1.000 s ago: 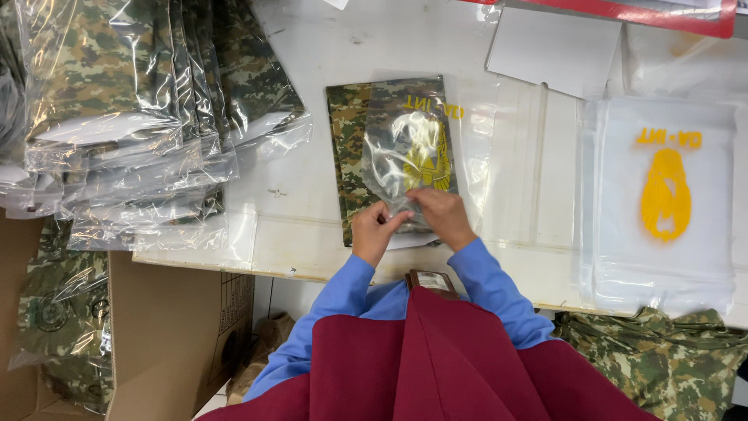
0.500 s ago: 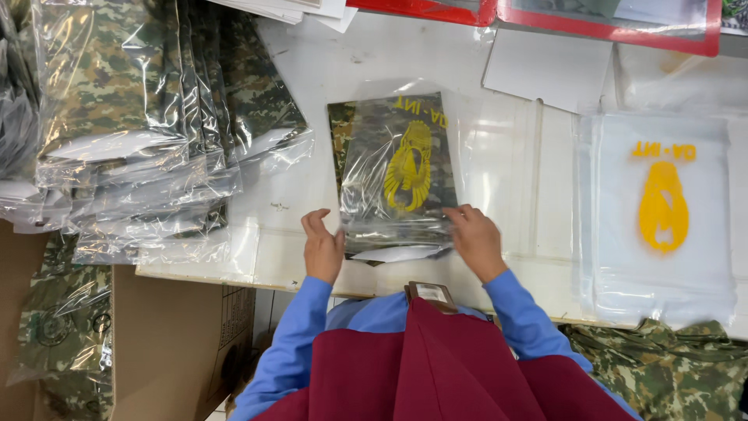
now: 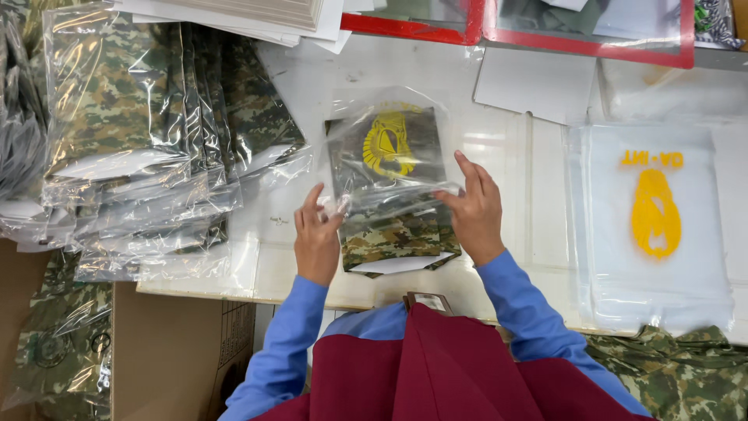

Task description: The person folds camouflage garments using a white board template and places each folded item into a plastic bag.

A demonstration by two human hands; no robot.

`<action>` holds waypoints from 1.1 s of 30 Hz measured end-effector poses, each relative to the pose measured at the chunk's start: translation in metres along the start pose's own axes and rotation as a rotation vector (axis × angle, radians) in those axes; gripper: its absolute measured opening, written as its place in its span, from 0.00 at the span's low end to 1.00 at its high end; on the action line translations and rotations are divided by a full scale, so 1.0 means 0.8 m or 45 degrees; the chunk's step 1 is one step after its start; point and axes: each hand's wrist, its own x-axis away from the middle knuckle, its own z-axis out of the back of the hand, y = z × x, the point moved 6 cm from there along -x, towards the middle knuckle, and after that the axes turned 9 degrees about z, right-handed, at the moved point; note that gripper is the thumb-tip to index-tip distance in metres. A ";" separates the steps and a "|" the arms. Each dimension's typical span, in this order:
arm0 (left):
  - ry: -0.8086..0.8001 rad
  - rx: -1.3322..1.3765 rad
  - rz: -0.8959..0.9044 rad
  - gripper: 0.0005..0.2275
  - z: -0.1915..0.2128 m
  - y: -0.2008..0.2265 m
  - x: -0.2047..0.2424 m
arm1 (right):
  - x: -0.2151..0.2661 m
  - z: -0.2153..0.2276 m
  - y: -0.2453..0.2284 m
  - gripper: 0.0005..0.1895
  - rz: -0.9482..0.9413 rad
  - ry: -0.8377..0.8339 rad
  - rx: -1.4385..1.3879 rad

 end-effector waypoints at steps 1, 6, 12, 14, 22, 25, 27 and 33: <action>-0.105 -0.014 0.046 0.14 -0.004 -0.001 0.015 | 0.018 -0.010 -0.001 0.16 0.039 -0.021 0.077; -0.535 0.102 0.312 0.11 -0.049 -0.087 0.080 | 0.099 -0.051 0.004 0.16 0.298 -0.286 -0.349; -0.650 0.108 0.138 0.15 -0.071 -0.070 -0.038 | 0.005 -0.067 0.060 0.09 0.357 -0.310 0.178; 0.350 -0.159 -0.238 0.19 -0.010 -0.028 -0.123 | -0.073 -0.026 0.078 0.10 0.132 -0.173 0.329; 0.323 0.226 0.054 0.22 -0.029 -0.041 -0.091 | -0.070 -0.059 0.076 0.26 -0.250 0.204 -0.676; 0.015 0.164 0.182 0.15 -0.086 -0.058 -0.058 | -0.037 -0.131 0.093 0.30 -0.524 0.022 -0.938; -0.122 0.103 0.240 0.09 -0.112 -0.069 -0.049 | -0.023 -0.173 0.105 0.28 -0.683 -0.067 -1.044; -0.182 0.584 0.706 0.20 -0.186 -0.127 -0.148 | -0.096 -0.245 0.158 0.13 -0.703 -0.044 -0.961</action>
